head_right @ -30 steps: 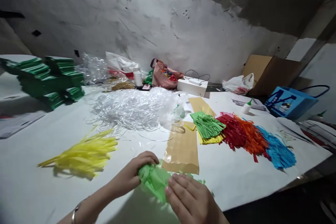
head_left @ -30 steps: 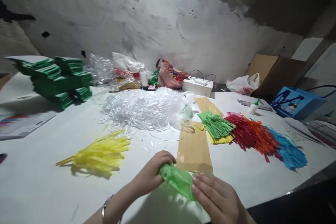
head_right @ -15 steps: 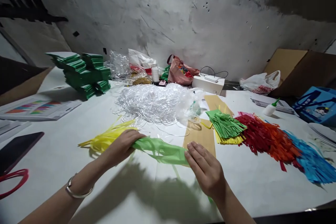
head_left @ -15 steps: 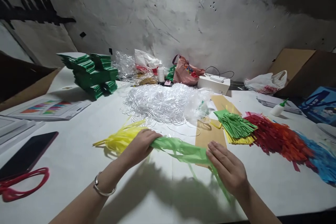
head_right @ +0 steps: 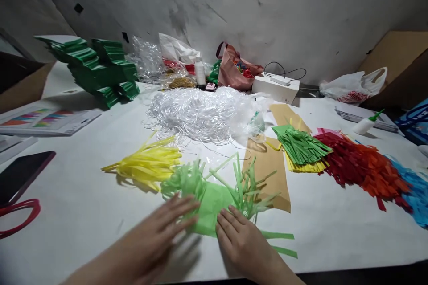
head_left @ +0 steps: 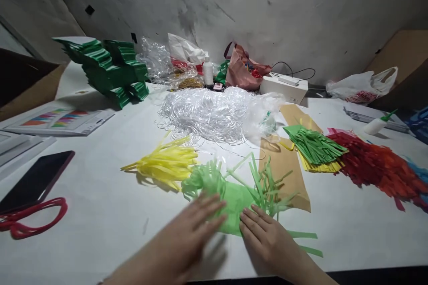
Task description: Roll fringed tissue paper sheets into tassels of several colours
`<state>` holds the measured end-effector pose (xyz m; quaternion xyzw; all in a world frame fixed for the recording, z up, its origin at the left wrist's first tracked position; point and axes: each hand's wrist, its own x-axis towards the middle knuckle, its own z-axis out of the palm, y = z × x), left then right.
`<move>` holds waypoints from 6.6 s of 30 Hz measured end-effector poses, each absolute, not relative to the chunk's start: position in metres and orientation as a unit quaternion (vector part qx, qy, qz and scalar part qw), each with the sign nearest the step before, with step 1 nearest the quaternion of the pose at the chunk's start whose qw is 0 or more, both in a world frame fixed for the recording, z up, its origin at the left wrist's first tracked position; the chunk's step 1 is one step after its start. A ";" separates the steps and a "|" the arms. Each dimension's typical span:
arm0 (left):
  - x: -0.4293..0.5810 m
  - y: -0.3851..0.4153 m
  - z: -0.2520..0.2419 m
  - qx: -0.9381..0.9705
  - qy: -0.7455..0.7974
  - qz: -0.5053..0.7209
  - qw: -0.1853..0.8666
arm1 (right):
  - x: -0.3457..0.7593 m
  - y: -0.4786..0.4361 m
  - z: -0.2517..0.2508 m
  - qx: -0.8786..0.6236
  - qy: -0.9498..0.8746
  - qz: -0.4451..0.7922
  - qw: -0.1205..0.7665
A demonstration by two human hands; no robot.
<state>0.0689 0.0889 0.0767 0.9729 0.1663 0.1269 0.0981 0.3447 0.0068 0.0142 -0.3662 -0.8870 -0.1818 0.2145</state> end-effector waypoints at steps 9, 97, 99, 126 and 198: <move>0.127 0.088 0.032 0.964 0.252 0.008 0.081 | 0.370 0.000 0.017 -0.369 -0.896 -0.136 0.206; 0.173 0.130 0.080 0.837 0.496 -0.130 0.191 | 0.374 0.062 0.059 -0.712 -0.635 0.262 0.145; 0.175 0.131 0.082 0.839 0.496 -0.138 0.177 | 0.374 0.063 0.057 -0.712 -0.633 0.261 0.154; 0.162 0.123 0.076 0.826 0.507 -0.145 0.197 | 0.378 0.062 0.037 -0.618 -0.724 0.043 0.305; 0.125 0.116 0.034 0.932 0.292 0.194 0.096 | 0.367 0.033 0.041 -0.573 -0.779 0.036 0.253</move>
